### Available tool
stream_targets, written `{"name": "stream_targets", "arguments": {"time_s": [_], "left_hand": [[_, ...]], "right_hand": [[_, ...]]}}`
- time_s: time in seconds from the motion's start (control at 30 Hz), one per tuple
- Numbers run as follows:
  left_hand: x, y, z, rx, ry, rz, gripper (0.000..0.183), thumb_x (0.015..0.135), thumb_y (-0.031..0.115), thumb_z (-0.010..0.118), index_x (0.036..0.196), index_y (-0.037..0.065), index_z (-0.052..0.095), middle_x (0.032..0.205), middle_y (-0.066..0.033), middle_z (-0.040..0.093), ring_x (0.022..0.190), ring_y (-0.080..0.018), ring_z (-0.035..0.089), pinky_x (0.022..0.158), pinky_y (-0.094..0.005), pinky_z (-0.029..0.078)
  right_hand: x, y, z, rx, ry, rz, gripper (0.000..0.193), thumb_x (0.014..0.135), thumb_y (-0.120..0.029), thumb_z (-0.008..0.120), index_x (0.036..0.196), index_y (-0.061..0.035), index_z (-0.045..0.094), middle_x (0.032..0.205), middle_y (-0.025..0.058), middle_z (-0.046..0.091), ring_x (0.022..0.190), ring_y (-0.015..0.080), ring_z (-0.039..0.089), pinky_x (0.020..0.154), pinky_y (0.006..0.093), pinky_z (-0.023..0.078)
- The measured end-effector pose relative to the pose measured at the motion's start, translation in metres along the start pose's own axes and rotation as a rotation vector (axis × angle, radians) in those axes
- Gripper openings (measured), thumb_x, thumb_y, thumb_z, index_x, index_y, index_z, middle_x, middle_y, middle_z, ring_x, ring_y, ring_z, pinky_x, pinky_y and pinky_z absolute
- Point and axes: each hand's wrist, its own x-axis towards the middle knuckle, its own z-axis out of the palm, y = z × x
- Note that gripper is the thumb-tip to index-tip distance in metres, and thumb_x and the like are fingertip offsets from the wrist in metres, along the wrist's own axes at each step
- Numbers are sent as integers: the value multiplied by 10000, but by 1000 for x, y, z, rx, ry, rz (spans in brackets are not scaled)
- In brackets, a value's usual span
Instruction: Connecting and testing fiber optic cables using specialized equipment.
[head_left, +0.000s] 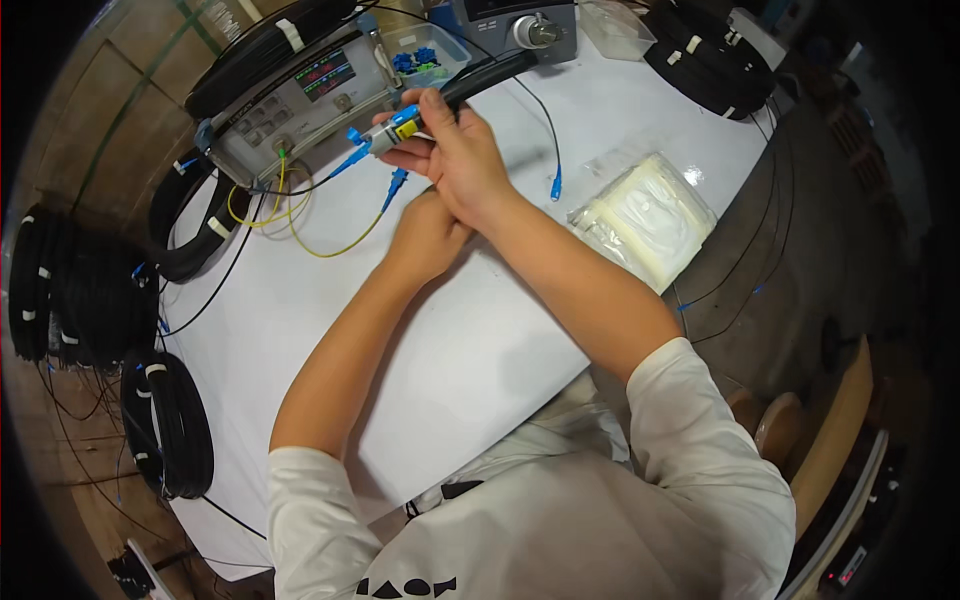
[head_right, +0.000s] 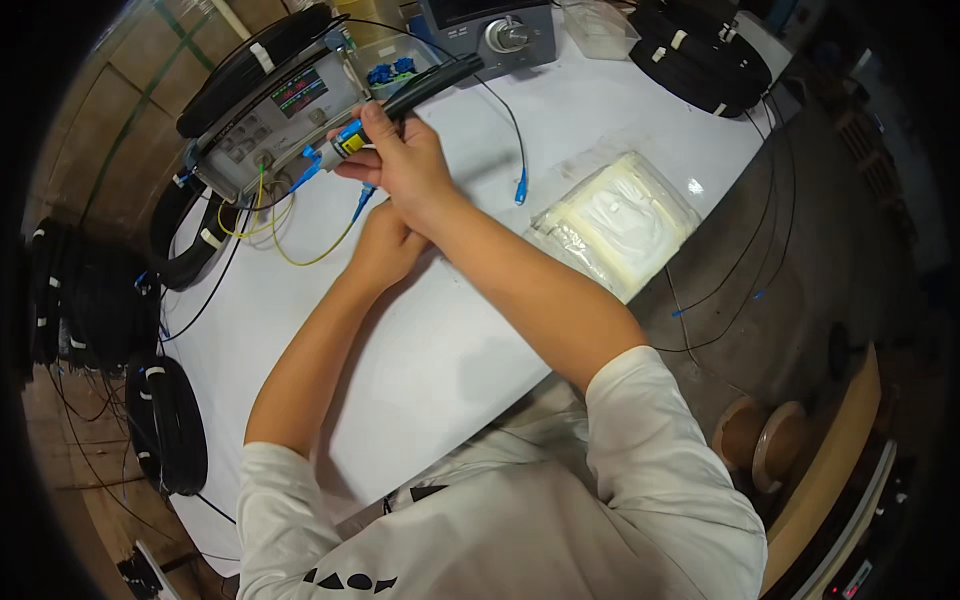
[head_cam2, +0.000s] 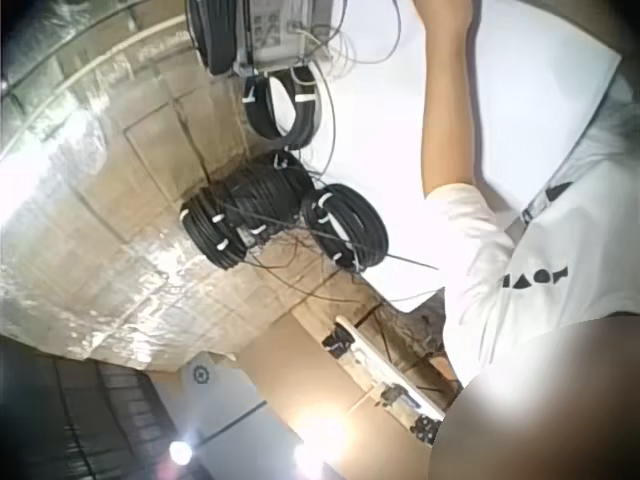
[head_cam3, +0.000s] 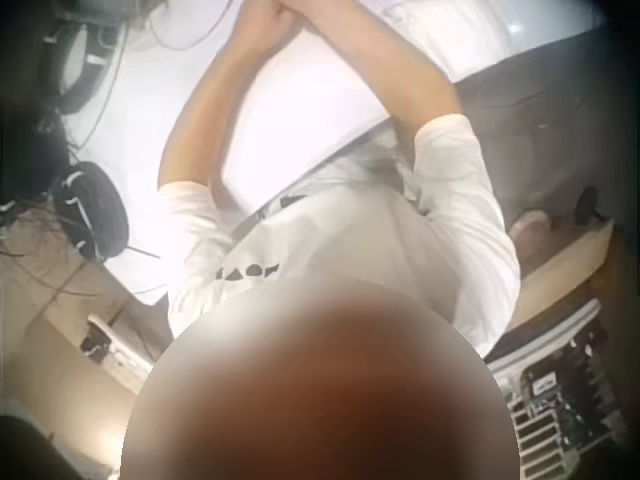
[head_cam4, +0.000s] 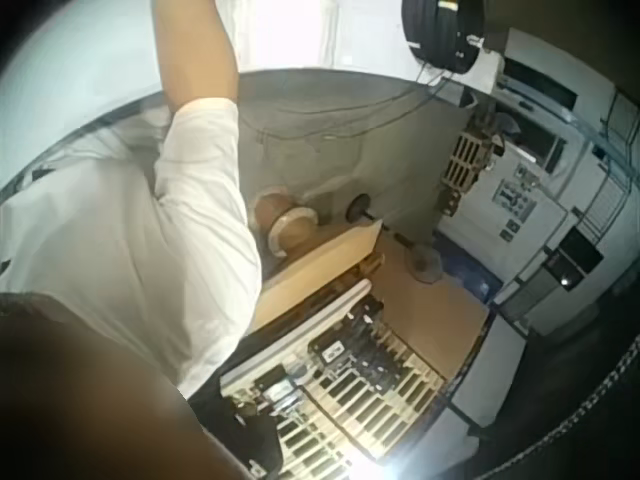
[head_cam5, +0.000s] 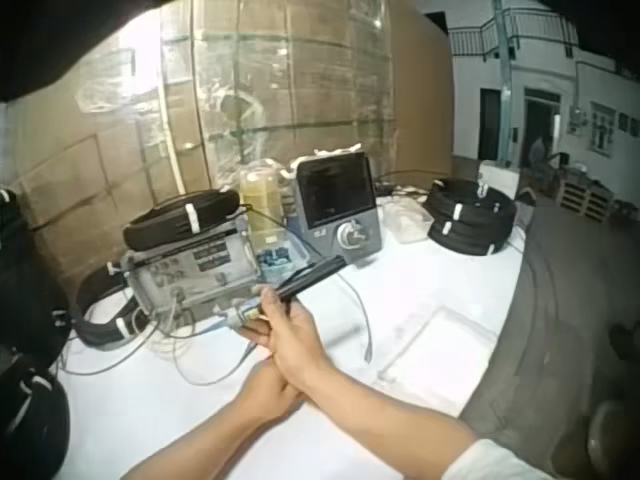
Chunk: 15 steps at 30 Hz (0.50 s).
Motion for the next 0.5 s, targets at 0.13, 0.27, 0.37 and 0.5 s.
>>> {"name": "stream_targets", "arguments": {"time_s": [0.13,0.27,0.37,0.5], "left_hand": [[55,6,53,-195,-73,220,381,958,271,517,1302,113,565,1175,-144,641,1157,-289,553,999,-388,412],[82,15,69,-34,-94,257,394,958,337,529,1281,121,597,1211,-134,625,1212,-265,511,1043,-362,381],[82,15,72,4,-19,189,323,932,328,589,1110,79,692,1076,-158,664,1086,-310,575,964,-410,445],[41,-6,40,-300,-31,-17,235,878,168,651,1084,57,670,1080,-169,661,1070,-287,603,898,-379,473]], "right_hand": [[-3,-23,-7,-37,19,-122,406,988,-415,518,1183,-59,492,1126,186,645,987,236,676,883,400,562],[-5,-20,0,-79,4,-85,400,989,-414,516,1183,-64,495,1127,178,645,985,228,676,868,380,572],[-5,-17,3,-62,-35,-41,399,996,-415,499,1176,-59,495,1142,174,639,985,231,675,849,402,582],[-3,-12,3,-48,-26,-29,425,1003,-446,459,1167,-54,492,1165,199,628,983,248,671,820,416,586]]}}
